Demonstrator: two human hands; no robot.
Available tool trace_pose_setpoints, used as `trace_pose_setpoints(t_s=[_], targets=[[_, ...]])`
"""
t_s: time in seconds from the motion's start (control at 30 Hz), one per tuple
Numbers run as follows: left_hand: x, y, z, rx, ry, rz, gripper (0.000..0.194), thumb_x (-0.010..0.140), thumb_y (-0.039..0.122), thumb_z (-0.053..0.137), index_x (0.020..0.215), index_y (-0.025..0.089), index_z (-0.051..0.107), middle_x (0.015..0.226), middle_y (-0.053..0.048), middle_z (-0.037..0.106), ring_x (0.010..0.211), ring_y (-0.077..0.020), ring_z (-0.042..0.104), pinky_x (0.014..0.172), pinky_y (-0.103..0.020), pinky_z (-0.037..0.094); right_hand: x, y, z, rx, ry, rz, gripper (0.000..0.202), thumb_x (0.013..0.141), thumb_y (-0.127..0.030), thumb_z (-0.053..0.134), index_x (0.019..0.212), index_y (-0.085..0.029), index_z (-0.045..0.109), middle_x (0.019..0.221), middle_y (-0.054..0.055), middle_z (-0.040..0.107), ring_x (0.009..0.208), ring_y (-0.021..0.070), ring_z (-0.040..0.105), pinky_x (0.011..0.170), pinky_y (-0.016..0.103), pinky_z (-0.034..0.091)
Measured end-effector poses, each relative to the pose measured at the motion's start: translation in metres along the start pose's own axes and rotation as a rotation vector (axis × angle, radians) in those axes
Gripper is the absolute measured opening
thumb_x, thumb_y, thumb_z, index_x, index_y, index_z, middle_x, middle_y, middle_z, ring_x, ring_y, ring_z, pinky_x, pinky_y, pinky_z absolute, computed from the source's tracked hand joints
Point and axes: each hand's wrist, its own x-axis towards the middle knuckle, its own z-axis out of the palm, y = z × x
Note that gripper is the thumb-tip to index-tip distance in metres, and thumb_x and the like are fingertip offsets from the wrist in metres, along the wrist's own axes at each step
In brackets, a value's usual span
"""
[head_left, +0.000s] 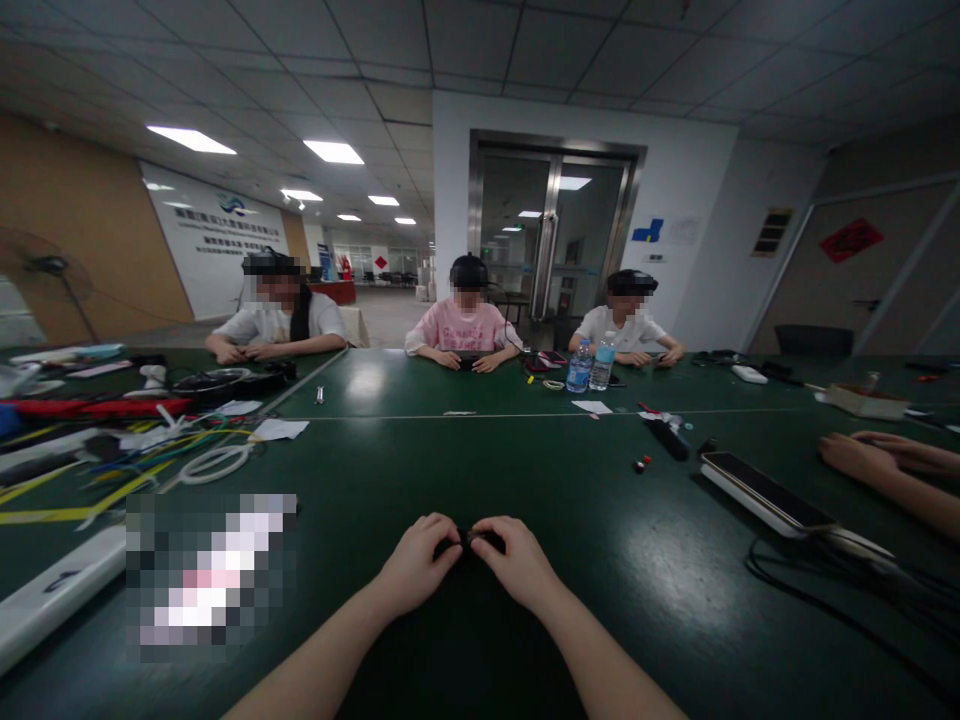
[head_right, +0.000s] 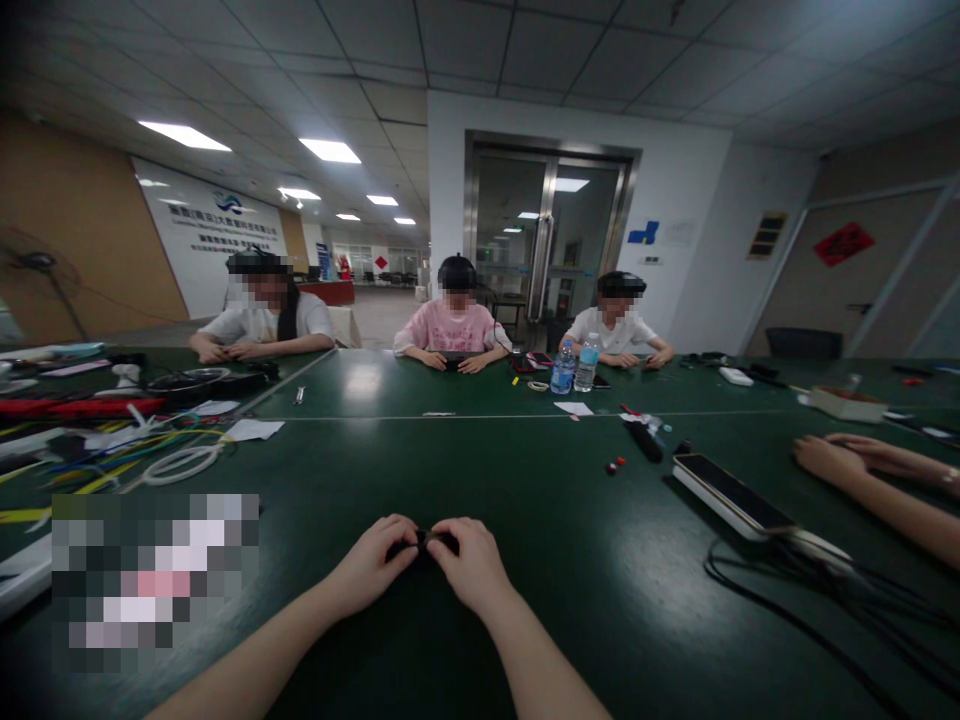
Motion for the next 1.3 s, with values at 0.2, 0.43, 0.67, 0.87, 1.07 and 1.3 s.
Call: trace_pose_setpoints(t_s=[0.2,0.43,0.67,0.87,1.07,1.3], targets=[[0.0001,-0.0012,0.0004,-0.011,0.011,0.014,0.014,0.083,0.03,0.046,0.084,0.022,0.057,0.102,-0.003,0.056,0.095,-0.0176,0.051,0.083,-0.031,0.041,0.0001,0.0015,0.0007,0.014,0.008,-0.011,0.022,0.082,-0.035,0.051,0.1,-0.027,0.062,0.105,0.0,0.062,0.103,0.0183,0.052,0.087,0.032,0.039],[0.0005,0.0001,0.0001,0.0,0.011,0.021,0.013,0.082,0.029,0.046,0.084,0.021,0.057,0.1,-0.003,0.057,0.094,-0.0181,0.051,0.083,-0.031,0.04,0.0022,0.0044,0.0032,0.008,0.041,-0.048,0.022,0.08,-0.034,0.053,0.097,-0.026,0.063,0.102,0.001,0.063,0.1,0.0185,0.054,0.088,0.032,0.038],[-0.0007,0.0017,-0.0011,-0.011,0.003,0.005,0.015,0.083,0.031,0.047,0.087,0.023,0.059,0.103,-0.002,0.057,0.096,-0.0176,0.05,0.084,-0.03,0.041,-0.0001,0.0016,0.0,0.02,0.012,-0.008,0.023,0.081,-0.035,0.051,0.1,-0.027,0.061,0.105,0.0,0.062,0.102,0.0186,0.053,0.087,0.032,0.039],[0.0001,-0.0023,0.0016,-0.022,0.014,0.021,0.016,0.083,0.031,0.047,0.086,0.022,0.06,0.102,-0.003,0.056,0.097,-0.018,0.05,0.085,-0.031,0.04,-0.0008,0.0009,-0.0005,0.03,0.013,-0.012,0.023,0.081,-0.036,0.05,0.1,-0.027,0.062,0.104,0.0,0.062,0.102,0.0184,0.053,0.087,0.031,0.039],[-0.0002,-0.0031,0.0009,-0.038,0.006,0.03,0.016,0.083,0.031,0.047,0.086,0.023,0.06,0.103,-0.003,0.055,0.097,-0.018,0.05,0.086,-0.032,0.039,-0.0018,0.0005,-0.0007,0.065,0.029,0.033,0.024,0.081,-0.036,0.051,0.1,-0.027,0.061,0.105,0.0,0.061,0.103,0.0181,0.053,0.087,0.031,0.04],[-0.0002,-0.0009,-0.0003,-0.023,-0.013,0.01,0.016,0.083,0.031,0.047,0.087,0.022,0.06,0.105,-0.003,0.054,0.098,-0.0178,0.05,0.086,-0.032,0.04,0.0019,0.0069,0.0023,0.188,0.087,0.025,0.026,0.081,-0.036,0.048,0.102,-0.025,0.059,0.104,0.001,0.061,0.102,0.0187,0.054,0.086,0.031,0.041]])
